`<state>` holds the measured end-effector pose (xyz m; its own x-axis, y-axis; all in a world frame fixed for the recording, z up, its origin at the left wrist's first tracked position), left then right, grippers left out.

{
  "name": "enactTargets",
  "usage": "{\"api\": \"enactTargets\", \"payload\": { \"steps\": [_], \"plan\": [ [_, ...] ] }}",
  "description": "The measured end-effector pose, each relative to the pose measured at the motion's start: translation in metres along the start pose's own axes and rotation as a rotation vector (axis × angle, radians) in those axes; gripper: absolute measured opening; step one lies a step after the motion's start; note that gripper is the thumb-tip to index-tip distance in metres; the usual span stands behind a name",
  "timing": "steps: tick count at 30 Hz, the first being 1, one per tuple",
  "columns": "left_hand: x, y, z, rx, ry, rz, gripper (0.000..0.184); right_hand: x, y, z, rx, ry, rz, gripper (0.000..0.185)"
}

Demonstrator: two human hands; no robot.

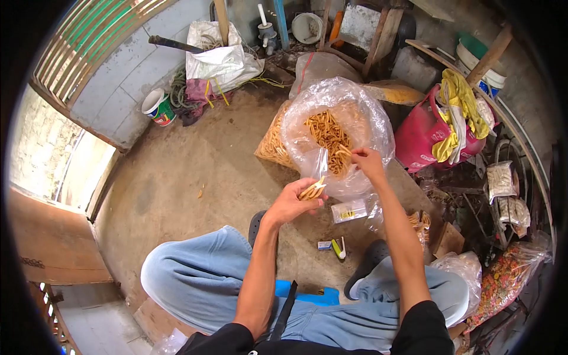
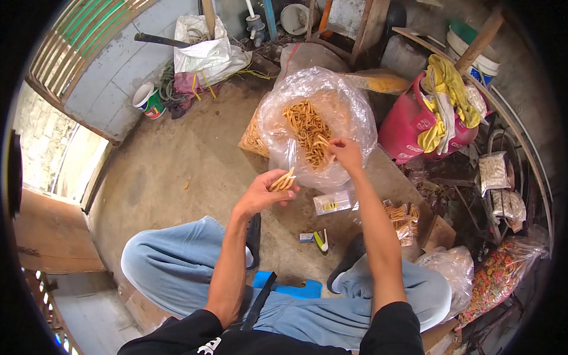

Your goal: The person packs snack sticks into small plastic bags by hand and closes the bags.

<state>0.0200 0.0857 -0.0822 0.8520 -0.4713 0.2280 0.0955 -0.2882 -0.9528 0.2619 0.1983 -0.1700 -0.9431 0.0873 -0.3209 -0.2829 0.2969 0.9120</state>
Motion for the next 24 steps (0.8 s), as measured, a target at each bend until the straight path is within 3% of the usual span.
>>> {"api": "enactTargets", "payload": {
  "steps": [4,10,14,24],
  "plan": [
    [0.002,-0.001,-0.003,-0.013,0.014,0.021,0.041,-0.03,0.091,-0.047,-0.089,0.174,0.271,0.015],
    [0.017,-0.008,-0.004,-0.026,0.08,0.171,0.032,-0.046,0.189,-0.128,-0.351,0.283,0.085,0.016],
    [0.028,-0.014,-0.008,0.001,0.131,0.203,0.029,-0.045,0.208,-0.16,-0.4,0.291,0.105,0.015],
    [0.04,-0.016,-0.017,-0.001,0.211,0.224,0.029,-0.035,0.218,-0.19,-0.503,0.363,-0.214,0.013]
  ]
}}
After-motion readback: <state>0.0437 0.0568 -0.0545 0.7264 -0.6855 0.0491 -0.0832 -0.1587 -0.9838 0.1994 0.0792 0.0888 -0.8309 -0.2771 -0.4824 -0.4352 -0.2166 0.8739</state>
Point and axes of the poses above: each hand's wrist, its own z-axis towards the middle knuckle, its own x-axis out of the palm, y = z × x, the point moved 8 cm from there along z, towards the middle knuckle, and after that the axes turned 4 degrees about x, right-handed, at the moved point
